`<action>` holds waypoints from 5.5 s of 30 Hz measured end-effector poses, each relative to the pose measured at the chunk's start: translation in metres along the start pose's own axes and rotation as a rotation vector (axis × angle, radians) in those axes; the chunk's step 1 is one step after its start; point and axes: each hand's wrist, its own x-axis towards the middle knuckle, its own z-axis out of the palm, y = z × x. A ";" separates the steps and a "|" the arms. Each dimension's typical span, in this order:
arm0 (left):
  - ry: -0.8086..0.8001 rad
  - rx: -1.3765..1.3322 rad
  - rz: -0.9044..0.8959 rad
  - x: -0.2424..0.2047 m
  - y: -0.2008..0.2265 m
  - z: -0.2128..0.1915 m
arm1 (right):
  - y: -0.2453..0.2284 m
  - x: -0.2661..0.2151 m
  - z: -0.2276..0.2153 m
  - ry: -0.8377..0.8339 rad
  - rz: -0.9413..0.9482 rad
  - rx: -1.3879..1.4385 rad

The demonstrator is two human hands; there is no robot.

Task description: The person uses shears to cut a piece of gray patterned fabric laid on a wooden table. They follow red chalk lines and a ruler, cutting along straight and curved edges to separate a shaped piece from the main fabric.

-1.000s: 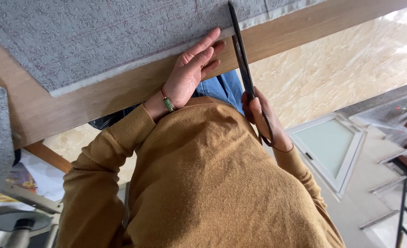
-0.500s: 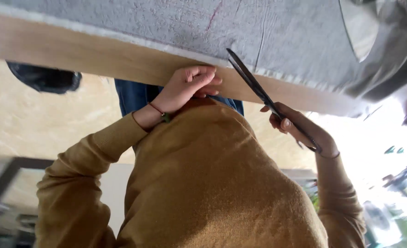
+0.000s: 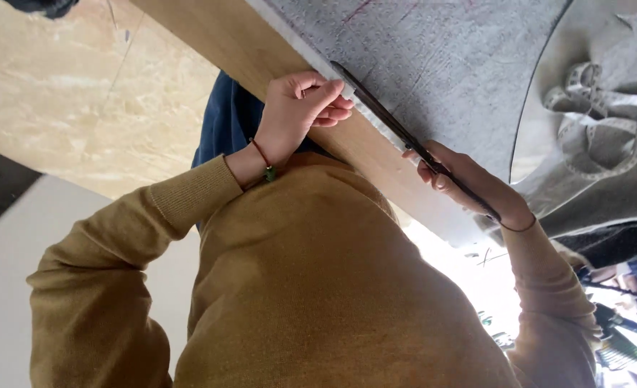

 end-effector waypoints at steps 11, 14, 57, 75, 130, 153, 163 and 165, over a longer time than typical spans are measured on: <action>-0.048 -0.049 -0.005 0.006 -0.010 -0.001 | -0.013 0.014 0.000 -0.007 0.135 0.074; -0.065 -0.034 0.011 0.007 -0.014 -0.003 | -0.010 0.015 0.002 -0.001 0.070 0.082; -0.159 -0.227 -0.011 0.011 -0.024 -0.010 | -0.023 0.051 0.006 0.135 0.199 -0.074; -0.025 -0.041 0.019 0.026 0.041 -0.064 | -0.073 0.081 -0.003 0.048 0.037 0.059; -0.253 -0.278 -0.029 0.030 0.023 -0.074 | -0.140 0.151 -0.005 0.093 0.072 0.093; -0.329 -0.095 0.044 0.025 0.043 -0.105 | -0.155 0.180 -0.006 0.118 0.120 0.020; 0.636 0.767 0.832 0.045 0.100 -0.178 | -0.192 0.191 -0.007 0.071 0.027 0.038; 0.677 0.843 0.795 0.054 0.099 -0.179 | -0.197 0.194 -0.008 0.057 0.005 0.054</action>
